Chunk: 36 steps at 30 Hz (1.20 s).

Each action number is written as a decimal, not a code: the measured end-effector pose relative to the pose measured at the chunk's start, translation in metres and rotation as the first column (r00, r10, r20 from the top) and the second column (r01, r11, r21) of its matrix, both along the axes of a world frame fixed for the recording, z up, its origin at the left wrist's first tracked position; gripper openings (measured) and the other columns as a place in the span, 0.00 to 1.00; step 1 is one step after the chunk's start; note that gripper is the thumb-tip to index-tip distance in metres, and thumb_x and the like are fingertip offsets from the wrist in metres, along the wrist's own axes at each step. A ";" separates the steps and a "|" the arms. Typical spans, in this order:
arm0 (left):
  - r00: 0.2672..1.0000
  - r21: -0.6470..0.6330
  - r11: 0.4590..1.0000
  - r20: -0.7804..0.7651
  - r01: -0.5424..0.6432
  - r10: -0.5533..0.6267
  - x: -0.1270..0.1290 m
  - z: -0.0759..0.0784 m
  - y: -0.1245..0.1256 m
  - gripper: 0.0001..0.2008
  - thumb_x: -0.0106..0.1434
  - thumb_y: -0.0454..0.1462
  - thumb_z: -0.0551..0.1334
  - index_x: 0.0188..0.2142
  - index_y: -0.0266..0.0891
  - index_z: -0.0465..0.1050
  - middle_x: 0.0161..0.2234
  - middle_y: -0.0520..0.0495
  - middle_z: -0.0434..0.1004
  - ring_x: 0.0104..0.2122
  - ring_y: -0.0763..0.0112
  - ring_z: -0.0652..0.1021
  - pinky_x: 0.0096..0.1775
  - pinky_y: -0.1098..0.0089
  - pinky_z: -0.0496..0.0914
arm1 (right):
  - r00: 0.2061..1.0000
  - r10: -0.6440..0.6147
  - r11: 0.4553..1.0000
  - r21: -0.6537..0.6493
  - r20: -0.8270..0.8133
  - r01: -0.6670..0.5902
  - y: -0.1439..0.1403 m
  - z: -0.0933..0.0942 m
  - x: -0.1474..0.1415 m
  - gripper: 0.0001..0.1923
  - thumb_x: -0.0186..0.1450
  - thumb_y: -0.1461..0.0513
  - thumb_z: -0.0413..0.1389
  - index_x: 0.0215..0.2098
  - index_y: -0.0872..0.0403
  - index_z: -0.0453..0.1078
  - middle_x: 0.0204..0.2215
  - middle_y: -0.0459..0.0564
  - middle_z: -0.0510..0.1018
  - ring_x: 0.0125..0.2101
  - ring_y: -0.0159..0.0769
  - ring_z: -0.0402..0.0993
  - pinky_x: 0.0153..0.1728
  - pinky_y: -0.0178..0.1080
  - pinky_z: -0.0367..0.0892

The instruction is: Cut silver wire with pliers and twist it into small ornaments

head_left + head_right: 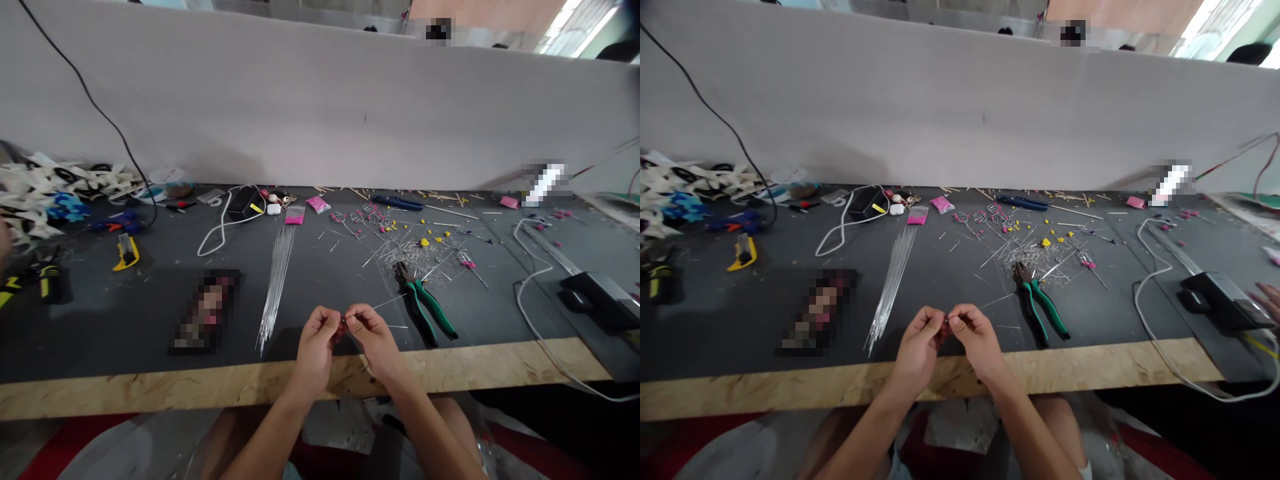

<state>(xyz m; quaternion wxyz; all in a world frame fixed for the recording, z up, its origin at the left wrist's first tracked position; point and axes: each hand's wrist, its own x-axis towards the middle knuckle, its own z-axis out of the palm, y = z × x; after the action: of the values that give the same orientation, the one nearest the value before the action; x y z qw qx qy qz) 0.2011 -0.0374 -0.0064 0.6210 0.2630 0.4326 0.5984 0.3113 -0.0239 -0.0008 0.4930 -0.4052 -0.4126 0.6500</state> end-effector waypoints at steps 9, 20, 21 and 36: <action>0.805 0.423 0.906 -0.539 0.004 0.248 -0.014 0.003 -0.003 0.04 0.62 0.35 0.58 0.33 0.36 0.70 0.30 0.49 0.72 0.30 0.73 0.73 0.33 0.71 0.69 | 0.996 0.016 0.998 -0.063 -0.092 -0.022 0.001 0.005 -0.004 0.06 0.59 0.58 0.59 0.30 0.52 0.69 0.23 0.42 0.69 0.27 0.31 0.65 0.32 0.34 0.61; 0.362 0.707 0.593 -0.707 0.386 0.608 -0.032 -0.001 -0.002 0.12 0.61 0.26 0.55 0.41 0.37 0.72 0.36 0.44 0.74 0.38 0.68 0.74 0.40 0.67 0.72 | 0.937 0.159 0.922 -0.293 -0.310 -0.253 0.001 0.005 -0.002 0.03 0.57 0.63 0.57 0.28 0.56 0.71 0.22 0.44 0.71 0.23 0.28 0.66 0.27 0.32 0.63; 0.376 0.706 0.600 -0.708 0.376 0.598 -0.031 -0.002 -0.002 0.12 0.61 0.26 0.55 0.42 0.37 0.72 0.37 0.44 0.74 0.38 0.67 0.74 0.40 0.66 0.72 | 0.939 0.137 0.926 -0.296 -0.316 -0.234 0.002 0.005 -0.002 0.03 0.57 0.63 0.57 0.28 0.56 0.72 0.22 0.44 0.72 0.24 0.28 0.67 0.28 0.32 0.64; 0.488 0.464 0.876 -0.798 0.127 0.352 -0.023 -0.001 -0.001 0.06 0.62 0.32 0.56 0.39 0.37 0.70 0.36 0.45 0.75 0.37 0.69 0.76 0.40 0.68 0.72 | 0.997 -0.074 0.994 -0.081 0.034 0.076 -0.002 0.007 -0.006 0.06 0.59 0.59 0.59 0.32 0.53 0.72 0.27 0.44 0.77 0.26 0.30 0.70 0.32 0.35 0.66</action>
<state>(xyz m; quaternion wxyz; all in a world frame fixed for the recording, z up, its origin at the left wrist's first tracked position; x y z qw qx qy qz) 0.1785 -0.0389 -0.0075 0.1943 0.6371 0.5446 0.5097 0.3053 -0.0258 0.0058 0.4936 -0.4504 -0.3777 0.6410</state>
